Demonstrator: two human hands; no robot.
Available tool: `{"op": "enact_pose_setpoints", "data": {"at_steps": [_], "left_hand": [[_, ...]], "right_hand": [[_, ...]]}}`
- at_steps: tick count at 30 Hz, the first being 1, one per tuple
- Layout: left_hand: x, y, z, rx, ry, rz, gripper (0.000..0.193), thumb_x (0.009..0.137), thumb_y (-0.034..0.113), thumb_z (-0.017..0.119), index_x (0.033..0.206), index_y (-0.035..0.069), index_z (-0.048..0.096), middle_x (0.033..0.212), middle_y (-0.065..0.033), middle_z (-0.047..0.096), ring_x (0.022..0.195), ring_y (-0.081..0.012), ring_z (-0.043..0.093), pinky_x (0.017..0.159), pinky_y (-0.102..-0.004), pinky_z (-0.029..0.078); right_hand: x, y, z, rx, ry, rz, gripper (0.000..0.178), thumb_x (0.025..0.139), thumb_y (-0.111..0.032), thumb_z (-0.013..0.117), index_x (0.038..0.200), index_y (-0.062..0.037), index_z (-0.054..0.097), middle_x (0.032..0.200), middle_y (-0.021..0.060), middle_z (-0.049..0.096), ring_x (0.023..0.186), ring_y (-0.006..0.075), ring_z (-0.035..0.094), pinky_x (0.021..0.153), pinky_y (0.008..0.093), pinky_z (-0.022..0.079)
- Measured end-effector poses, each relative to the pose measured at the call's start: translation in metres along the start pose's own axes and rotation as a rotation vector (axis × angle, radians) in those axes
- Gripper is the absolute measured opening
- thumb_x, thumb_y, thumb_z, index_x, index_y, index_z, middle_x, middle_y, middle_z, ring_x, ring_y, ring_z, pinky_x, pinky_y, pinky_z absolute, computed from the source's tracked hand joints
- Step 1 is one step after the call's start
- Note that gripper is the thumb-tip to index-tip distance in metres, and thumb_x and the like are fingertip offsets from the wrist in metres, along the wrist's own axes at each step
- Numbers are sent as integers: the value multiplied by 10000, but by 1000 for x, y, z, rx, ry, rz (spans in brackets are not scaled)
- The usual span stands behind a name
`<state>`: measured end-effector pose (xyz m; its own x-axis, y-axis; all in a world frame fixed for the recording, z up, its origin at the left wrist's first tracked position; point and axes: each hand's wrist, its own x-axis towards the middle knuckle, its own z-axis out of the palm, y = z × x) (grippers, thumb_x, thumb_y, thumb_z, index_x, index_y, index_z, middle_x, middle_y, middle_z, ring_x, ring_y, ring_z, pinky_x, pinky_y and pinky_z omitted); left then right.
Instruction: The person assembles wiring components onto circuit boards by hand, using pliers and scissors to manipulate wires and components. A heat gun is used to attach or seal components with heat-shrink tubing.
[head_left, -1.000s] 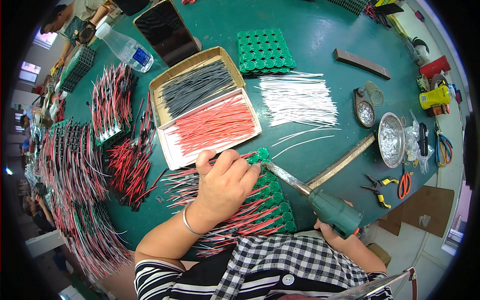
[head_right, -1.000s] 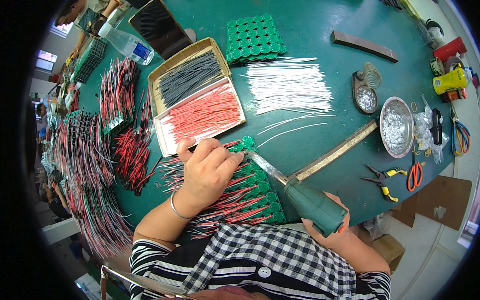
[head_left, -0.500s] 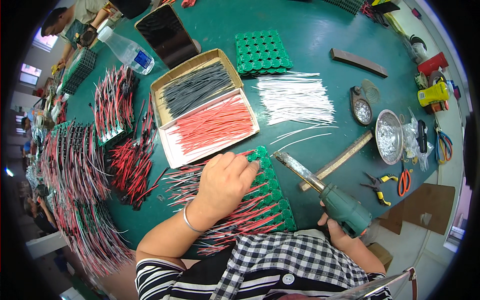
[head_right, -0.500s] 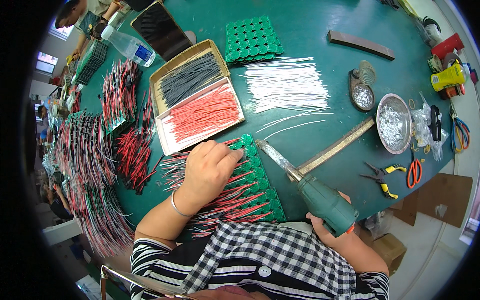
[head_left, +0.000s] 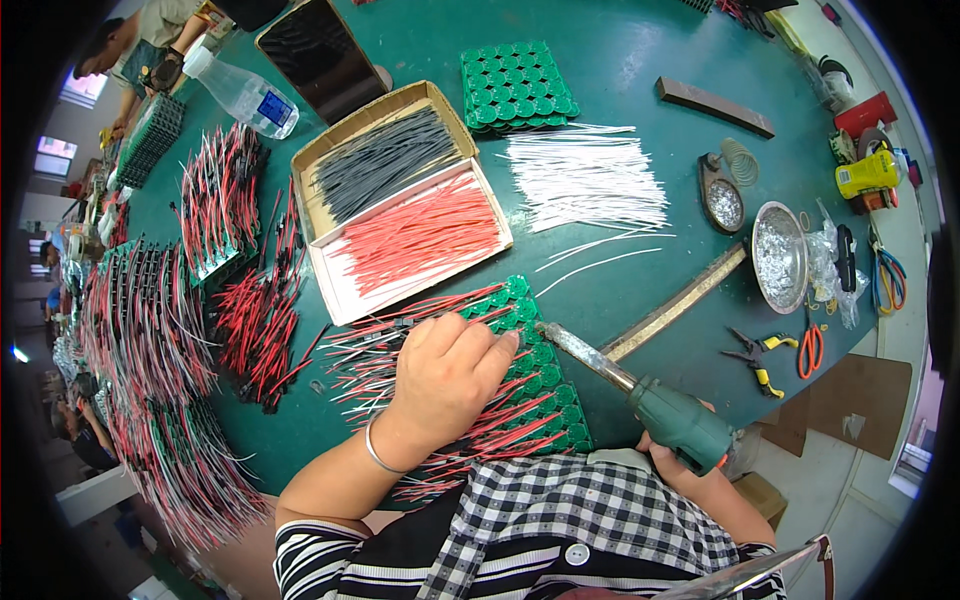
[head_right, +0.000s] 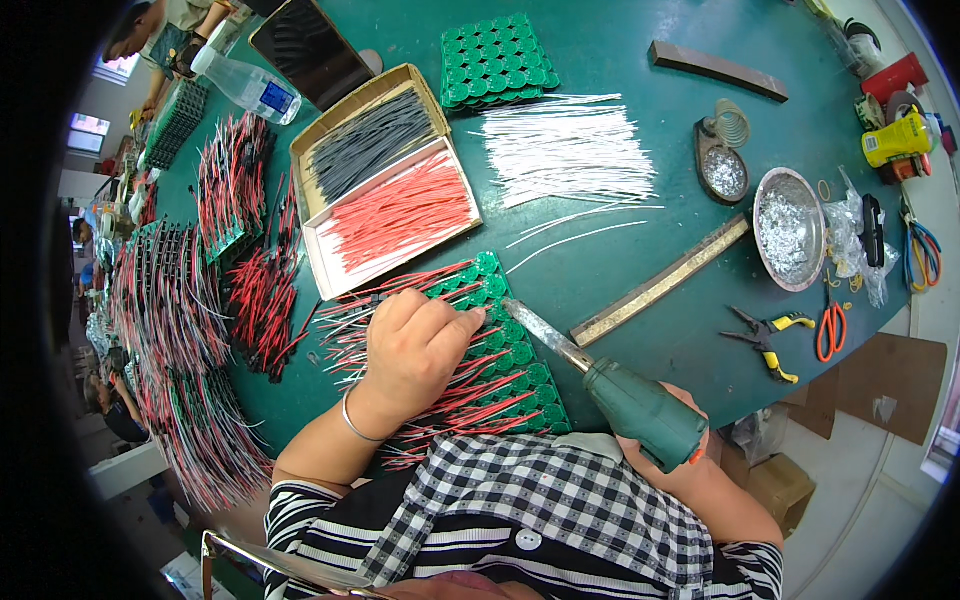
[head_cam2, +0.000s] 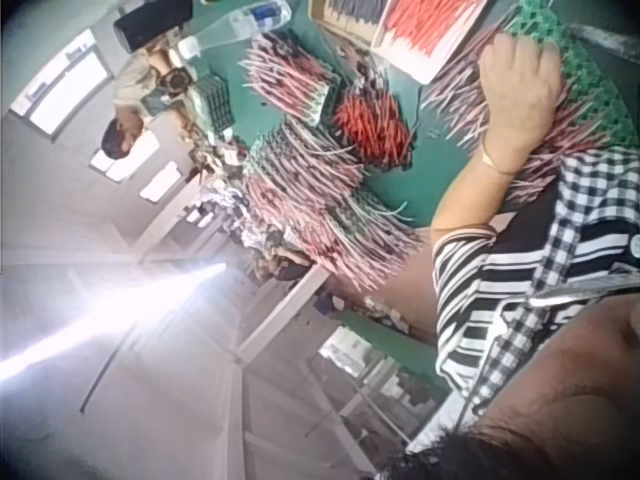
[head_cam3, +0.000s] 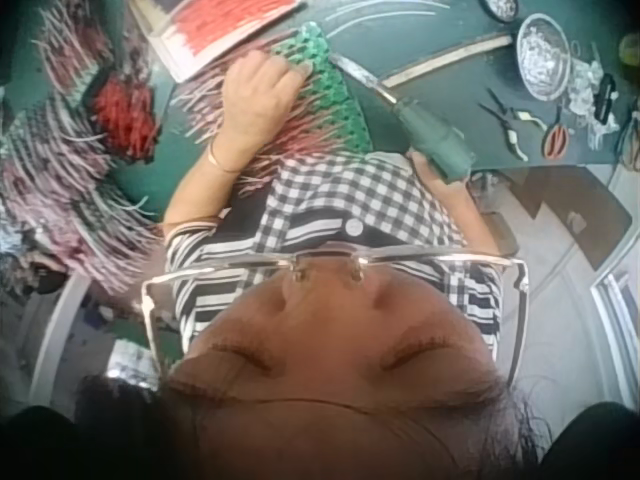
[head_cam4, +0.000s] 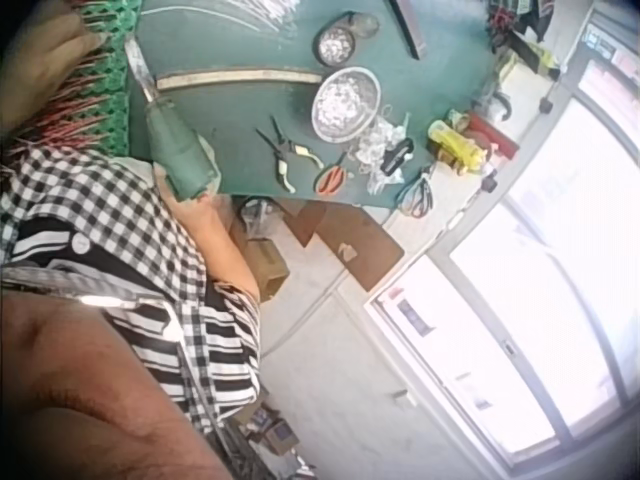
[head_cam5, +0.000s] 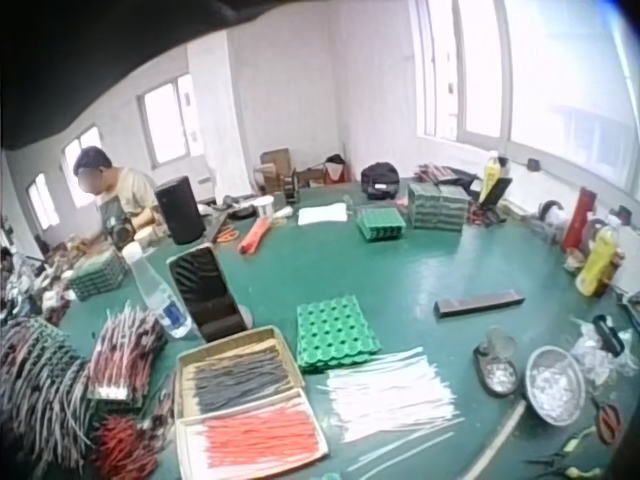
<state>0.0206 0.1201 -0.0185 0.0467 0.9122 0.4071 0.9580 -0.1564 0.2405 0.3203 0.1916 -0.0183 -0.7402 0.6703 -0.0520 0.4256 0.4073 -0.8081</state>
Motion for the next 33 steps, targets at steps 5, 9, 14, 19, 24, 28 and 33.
{"op": "enact_pose_setpoints", "data": {"at_steps": [5,9,14,19,24,28,33], "left_hand": [[0,1,0,16,-29,9,147,693,130,651,836,97,663,677,1,507,613,-163,478,540,-293,387],[0,0,1,11,-36,29,155,707,138,637,853,93,656,683,2,484,631,-153,474,543,-290,382],[1,-1,-1,17,-69,39,149,722,141,626,861,91,650,683,1,459,655,-151,473,556,-290,374],[2,0,0,21,-60,35,149,723,143,623,860,93,652,680,1,457,657,-152,474,557,-291,373],[2,1,1,5,-28,25,144,705,135,640,839,92,668,660,-3,486,589,-162,468,522,-300,383],[2,2,0,21,-39,21,143,707,133,641,842,93,668,652,-3,478,589,-165,471,523,-300,386],[0,3,0,8,-36,24,146,702,131,650,843,94,669,661,3,491,587,-164,468,520,-300,381]], "right_hand": [[4,-3,-1,-81,-31,-68,236,724,-102,697,955,-68,668,941,87,664,888,260,625,770,340,501],[5,-7,0,-10,-46,36,245,718,-97,701,959,-63,671,948,90,665,890,266,622,773,346,500],[8,-11,0,-9,-31,3,236,720,-95,694,951,-53,667,944,102,662,904,273,618,783,353,499],[10,-14,-1,-36,-26,-7,220,725,-102,688,938,-48,665,924,107,661,877,275,622,795,351,495],[9,-11,-7,-58,-52,-87,166,757,-84,649,917,-41,652,860,92,661,769,245,641,751,355,491],[5,-19,-8,161,-4,27,161,783,-75,620,937,-33,638,841,86,658,723,203,647,727,346,485],[-7,-21,-5,247,74,168,195,800,-95,620,980,-22,626,865,91,653,667,182,644,743,346,483]]}}
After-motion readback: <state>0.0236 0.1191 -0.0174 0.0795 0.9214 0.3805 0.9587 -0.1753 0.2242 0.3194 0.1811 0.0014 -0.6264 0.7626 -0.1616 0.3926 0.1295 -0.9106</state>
